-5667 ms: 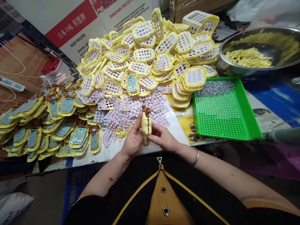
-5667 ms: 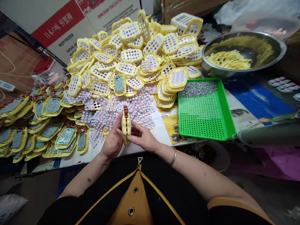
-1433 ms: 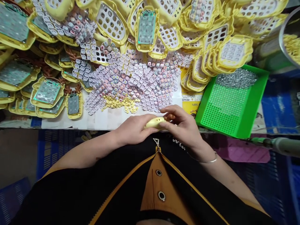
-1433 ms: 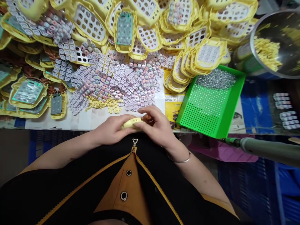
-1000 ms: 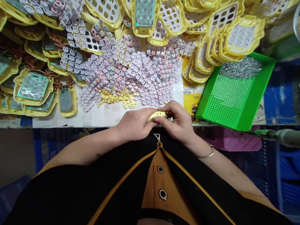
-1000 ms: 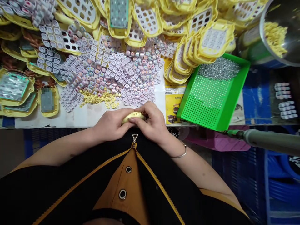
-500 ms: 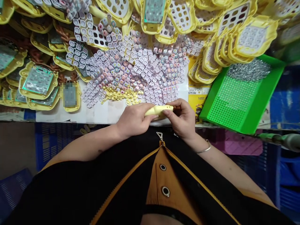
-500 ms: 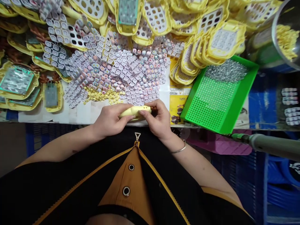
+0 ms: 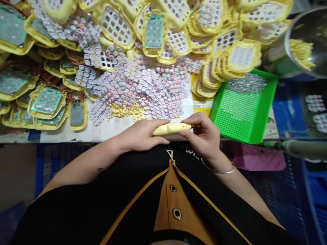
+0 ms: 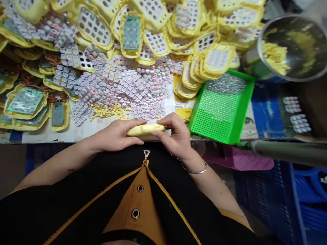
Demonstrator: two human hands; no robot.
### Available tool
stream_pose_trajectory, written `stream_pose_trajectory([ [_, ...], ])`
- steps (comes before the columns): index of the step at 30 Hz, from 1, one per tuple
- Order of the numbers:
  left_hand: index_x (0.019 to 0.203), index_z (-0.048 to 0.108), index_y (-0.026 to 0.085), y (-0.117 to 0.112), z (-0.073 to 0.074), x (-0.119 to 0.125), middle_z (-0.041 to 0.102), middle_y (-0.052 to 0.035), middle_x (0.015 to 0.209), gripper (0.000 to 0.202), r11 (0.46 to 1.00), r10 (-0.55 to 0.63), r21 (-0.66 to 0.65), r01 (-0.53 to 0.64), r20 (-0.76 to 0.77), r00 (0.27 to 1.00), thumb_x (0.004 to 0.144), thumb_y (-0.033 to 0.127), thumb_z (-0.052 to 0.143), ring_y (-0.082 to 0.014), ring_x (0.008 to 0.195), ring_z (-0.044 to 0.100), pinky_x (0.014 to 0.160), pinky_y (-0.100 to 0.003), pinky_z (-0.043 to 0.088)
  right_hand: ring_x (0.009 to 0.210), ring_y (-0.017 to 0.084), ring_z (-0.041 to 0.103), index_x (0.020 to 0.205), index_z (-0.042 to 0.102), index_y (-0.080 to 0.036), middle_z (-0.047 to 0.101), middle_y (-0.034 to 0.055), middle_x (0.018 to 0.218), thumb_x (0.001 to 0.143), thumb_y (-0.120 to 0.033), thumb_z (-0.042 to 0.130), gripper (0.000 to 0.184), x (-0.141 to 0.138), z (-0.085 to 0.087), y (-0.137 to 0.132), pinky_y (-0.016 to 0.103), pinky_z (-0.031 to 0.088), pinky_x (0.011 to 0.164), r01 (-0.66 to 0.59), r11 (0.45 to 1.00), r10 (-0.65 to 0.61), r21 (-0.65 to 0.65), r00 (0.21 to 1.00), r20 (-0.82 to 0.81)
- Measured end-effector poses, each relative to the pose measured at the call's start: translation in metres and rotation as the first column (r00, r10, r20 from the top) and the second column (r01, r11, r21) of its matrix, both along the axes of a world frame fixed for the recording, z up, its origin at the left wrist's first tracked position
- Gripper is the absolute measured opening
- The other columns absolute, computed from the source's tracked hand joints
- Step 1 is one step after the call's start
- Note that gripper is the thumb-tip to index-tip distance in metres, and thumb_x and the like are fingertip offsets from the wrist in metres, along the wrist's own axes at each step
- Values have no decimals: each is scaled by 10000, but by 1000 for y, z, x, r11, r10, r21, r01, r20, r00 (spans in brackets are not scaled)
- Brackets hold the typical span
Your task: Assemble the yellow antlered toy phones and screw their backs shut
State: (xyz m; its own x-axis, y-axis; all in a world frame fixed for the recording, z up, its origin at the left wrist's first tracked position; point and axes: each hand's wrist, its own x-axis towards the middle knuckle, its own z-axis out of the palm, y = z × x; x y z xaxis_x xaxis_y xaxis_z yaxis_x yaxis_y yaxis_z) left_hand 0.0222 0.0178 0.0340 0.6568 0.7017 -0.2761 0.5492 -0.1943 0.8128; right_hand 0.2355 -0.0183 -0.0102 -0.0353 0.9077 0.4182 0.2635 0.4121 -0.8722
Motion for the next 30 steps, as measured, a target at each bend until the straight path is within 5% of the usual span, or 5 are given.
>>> stream_pose_trajectory([
  [3, 1373, 582, 189, 11, 8, 17, 684, -123, 1303, 639, 997, -81, -7, 81, -8, 997, 776, 354, 743, -319, 1164, 655, 985, -440, 496, 688, 142, 575, 933, 659, -244, 626, -13, 775, 797, -293, 788, 195, 14, 13, -4, 290, 479, 609, -5, 990, -10, 138, 994, 110],
  [8, 1147, 706, 166, 7, 4, 31, 757, -90, 1103, 417, 991, 62, 105, -85, 205, 977, 778, 352, 755, -236, 974, 719, 873, -340, 554, 772, 182, 636, 955, 644, -256, 649, 14, 835, 857, -382, 723, 178, 39, 5, -20, 328, 521, 645, 213, 965, -219, 155, 976, 19],
  [14, 1147, 700, 181, -9, -3, 40, 770, -78, 1087, 384, 889, 31, 436, -139, 246, 969, 835, 402, 736, -199, 959, 733, 873, -304, 563, 975, 256, 665, 1296, 586, -247, 711, 100, 1073, 878, -287, 696, 433, 44, 5, -32, 446, 538, 868, 111, 934, -275, 339, 829, 487],
  [24, 1193, 672, 203, -21, 1, 45, 770, -89, 1104, 305, 766, -82, 599, -233, 452, 888, 891, 248, 660, -180, 991, 738, 885, -269, 573, 900, 217, 700, 1338, 595, -229, 748, 96, 1012, 963, -276, 570, 379, 18, 10, -27, 371, 544, 775, 74, 910, -187, 408, 951, 245],
  [30, 1060, 710, 200, -19, 8, 46, 779, -65, 1007, 249, 868, 129, 415, -271, 339, 932, 895, 369, 632, -187, 891, 726, 822, -300, 569, 846, 222, 720, 1289, 623, -271, 763, 75, 992, 941, -277, 581, 351, 11, 11, -24, 374, 583, 715, 125, 943, -201, 309, 952, 229],
])
